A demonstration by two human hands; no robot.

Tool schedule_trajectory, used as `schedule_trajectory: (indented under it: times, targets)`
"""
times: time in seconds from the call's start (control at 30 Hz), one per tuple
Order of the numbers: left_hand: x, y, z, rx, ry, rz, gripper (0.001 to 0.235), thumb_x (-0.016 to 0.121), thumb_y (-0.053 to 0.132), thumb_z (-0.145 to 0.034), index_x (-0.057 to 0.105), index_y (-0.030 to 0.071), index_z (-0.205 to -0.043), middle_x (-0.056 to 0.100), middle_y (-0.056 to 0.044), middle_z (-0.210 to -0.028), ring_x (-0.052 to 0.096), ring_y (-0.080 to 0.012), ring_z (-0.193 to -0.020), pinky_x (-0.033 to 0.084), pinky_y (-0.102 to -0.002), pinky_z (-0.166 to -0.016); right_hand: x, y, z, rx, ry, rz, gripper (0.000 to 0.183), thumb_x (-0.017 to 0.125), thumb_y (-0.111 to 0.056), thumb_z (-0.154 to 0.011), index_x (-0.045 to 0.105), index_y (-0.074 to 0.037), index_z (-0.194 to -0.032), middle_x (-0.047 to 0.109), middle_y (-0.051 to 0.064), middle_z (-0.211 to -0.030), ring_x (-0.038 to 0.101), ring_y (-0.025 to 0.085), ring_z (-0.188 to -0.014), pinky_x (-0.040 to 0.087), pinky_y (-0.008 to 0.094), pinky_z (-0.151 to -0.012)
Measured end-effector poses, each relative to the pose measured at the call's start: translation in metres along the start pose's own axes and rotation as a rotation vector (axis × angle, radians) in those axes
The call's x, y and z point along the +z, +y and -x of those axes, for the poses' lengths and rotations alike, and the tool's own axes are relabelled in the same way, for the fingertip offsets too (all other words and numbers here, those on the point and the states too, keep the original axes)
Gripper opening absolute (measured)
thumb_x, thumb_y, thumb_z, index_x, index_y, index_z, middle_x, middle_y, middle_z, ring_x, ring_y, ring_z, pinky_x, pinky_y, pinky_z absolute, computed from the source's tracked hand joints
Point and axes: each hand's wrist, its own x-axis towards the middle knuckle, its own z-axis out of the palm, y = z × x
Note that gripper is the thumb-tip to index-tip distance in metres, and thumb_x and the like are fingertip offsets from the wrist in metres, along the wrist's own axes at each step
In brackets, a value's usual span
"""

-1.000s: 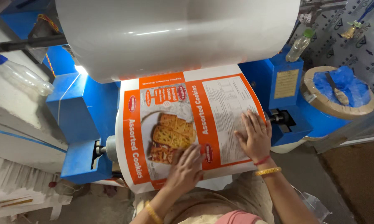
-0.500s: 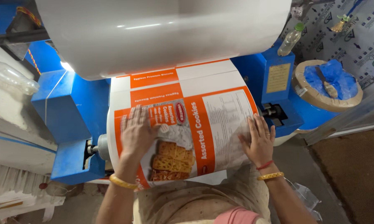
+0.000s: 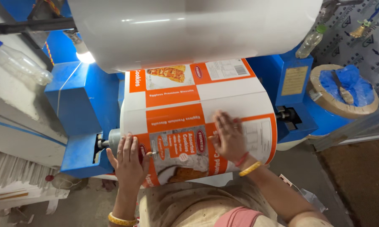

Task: The person wraps a large roll of printed packaging material around a cylindrical object mounted on a blue machine. They use both hands to smooth the material and ensure it adheres properly to the surface.

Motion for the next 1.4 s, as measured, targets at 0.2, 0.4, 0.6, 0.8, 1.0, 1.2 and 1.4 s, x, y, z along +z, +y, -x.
schedule_trajectory:
  times: [0.2,0.4,0.6,0.8,1.0,1.2,1.4]
  targets:
    - [-0.018,0.0,0.011,0.007,0.039,0.023,0.034,0.064,0.045,-0.097,0.067,0.016,-0.113,0.064,-0.003,-0.124,0.058,-0.0237,-0.128,0.009,-0.061,-0.127,0.019,-0.075,-0.021,-0.294,-0.081,-0.036,0.074,0.054,-0.051,-0.1,0.039,-0.009,-0.159,0.03,0.012,-0.168,0.022,0.025,-0.156,0.01,0.054,-0.125]
    - [-0.027,0.009,0.012,-0.008,0.027,0.066,0.032,0.068,0.037,-0.095,0.067,0.013,-0.116,0.063,-0.004,-0.121,0.059,-0.0251,-0.124,0.021,-0.055,-0.127,0.011,-0.051,-0.037,-0.206,-0.094,0.015,0.075,0.047,-0.067,-0.096,0.044,-0.02,-0.155,0.036,0.012,-0.165,0.029,0.027,-0.153,0.014,0.051,-0.123]
    - [-0.018,0.036,0.001,0.041,-0.038,0.124,0.04,0.066,0.035,-0.094,0.064,0.011,-0.126,0.057,-0.011,-0.141,0.053,-0.0323,-0.134,0.026,-0.055,-0.124,-0.002,0.038,-0.039,0.008,0.055,0.165,0.076,0.039,-0.069,-0.098,0.051,-0.018,-0.153,0.046,0.013,-0.158,0.039,0.03,-0.148,0.024,0.055,-0.121]
    - [0.018,0.08,-0.009,0.14,-0.152,0.312,0.051,0.065,0.035,-0.094,0.059,0.008,-0.137,0.049,-0.017,-0.152,0.043,-0.0345,-0.144,0.021,-0.053,-0.125,-0.021,0.078,-0.006,0.122,0.117,0.226,0.065,0.045,-0.061,-0.1,0.053,-0.021,-0.151,0.05,0.009,-0.157,0.044,0.028,-0.146,0.026,0.054,-0.121]
    - [0.034,0.155,-0.011,0.425,-0.452,0.438,0.062,0.07,0.037,-0.089,0.056,0.01,-0.143,0.039,-0.016,-0.159,0.033,-0.0321,-0.149,0.017,-0.054,-0.123,-0.032,0.057,0.031,0.116,0.169,0.118,0.065,0.053,-0.053,-0.099,0.049,-0.016,-0.153,0.044,0.014,-0.159,0.038,0.032,-0.148,0.018,0.054,-0.124]
    - [0.036,0.156,-0.074,0.395,-0.567,0.278,0.074,0.065,0.05,-0.087,0.047,0.014,-0.149,0.03,-0.011,-0.164,0.026,-0.0254,-0.152,0.014,-0.052,-0.123,-0.031,0.048,0.073,0.127,0.125,0.124,0.062,0.059,-0.044,-0.095,0.052,-0.013,-0.148,0.043,0.016,-0.158,0.038,0.036,-0.147,0.018,0.054,-0.124]
    - [0.031,0.084,-0.122,0.055,-0.678,0.018,0.086,0.051,0.061,-0.093,0.023,0.013,-0.159,0.018,-0.01,-0.166,0.014,-0.0224,-0.153,0.006,-0.046,-0.123,-0.014,0.055,0.117,0.101,0.161,0.115,0.056,0.06,-0.042,-0.094,0.055,-0.016,-0.145,0.044,0.014,-0.157,0.039,0.036,-0.147,0.021,0.055,-0.125]
